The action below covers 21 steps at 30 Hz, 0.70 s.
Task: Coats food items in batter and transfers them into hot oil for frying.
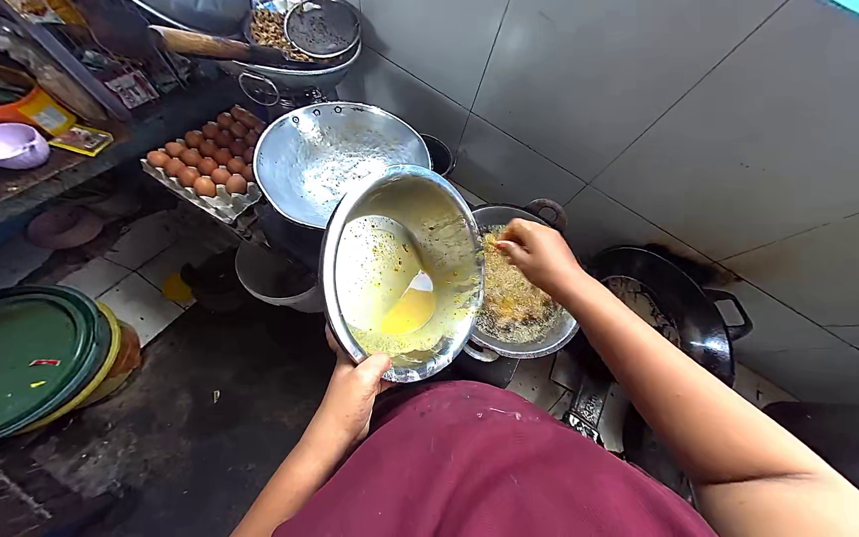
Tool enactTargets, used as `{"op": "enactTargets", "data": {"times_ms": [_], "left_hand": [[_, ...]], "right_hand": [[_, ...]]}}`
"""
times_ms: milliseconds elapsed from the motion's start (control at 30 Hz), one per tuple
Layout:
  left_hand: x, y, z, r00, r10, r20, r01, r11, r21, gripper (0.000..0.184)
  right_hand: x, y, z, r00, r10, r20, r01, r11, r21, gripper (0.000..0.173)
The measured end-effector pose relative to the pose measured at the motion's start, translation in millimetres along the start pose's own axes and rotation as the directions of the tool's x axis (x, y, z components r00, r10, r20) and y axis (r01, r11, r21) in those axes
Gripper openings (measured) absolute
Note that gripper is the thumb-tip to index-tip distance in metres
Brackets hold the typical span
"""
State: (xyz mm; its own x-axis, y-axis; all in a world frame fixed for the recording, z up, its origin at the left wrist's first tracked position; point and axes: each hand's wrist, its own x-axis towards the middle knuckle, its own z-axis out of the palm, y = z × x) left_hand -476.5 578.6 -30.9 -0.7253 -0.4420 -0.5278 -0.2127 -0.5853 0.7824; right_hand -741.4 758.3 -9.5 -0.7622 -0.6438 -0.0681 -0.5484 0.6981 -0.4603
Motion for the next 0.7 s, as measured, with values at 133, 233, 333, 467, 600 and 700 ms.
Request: {"op": "enactTargets", "data": {"times_ms": [133,233,333,467,600,700], "left_hand": [[0,0,12,0.998,-0.004,0.056,0.003,1.000,0.010,0.073],[1,0,17,0.997,-0.008,0.080,0.008,1.000,0.003,0.072],[6,-1,21,0.993,-0.034,0.113,0.033,0.999,0.005,0.080],[11,-3,25,0.990,-0.066,0.125,0.067,0.998,-0.002,0.080],[11,-2,22,0.991,-0.080,0.108,0.082,0.997,-0.011,0.082],[10,-1,16,0.994,-0.068,0.082,0.070,0.998,-0.011,0.079]], "right_hand": [[18,-47,32,0.970,-0.167,0.178,0.183,0.980,-0.076,0.020],[13,-60,70,0.960,-0.068,0.272,0.119,0.977,-0.175,0.020],[5,-70,94,0.898,0.106,0.427,-0.075,0.993,-0.091,0.024],[1,-65,109,0.694,0.200,0.691,-0.611,0.672,0.419,0.031],[0,-50,84,0.680,-0.050,0.732,-0.720,0.141,0.679,0.014],[6,-31,38,0.786,-0.091,0.612,-0.598,0.139,0.789,0.020]]}}
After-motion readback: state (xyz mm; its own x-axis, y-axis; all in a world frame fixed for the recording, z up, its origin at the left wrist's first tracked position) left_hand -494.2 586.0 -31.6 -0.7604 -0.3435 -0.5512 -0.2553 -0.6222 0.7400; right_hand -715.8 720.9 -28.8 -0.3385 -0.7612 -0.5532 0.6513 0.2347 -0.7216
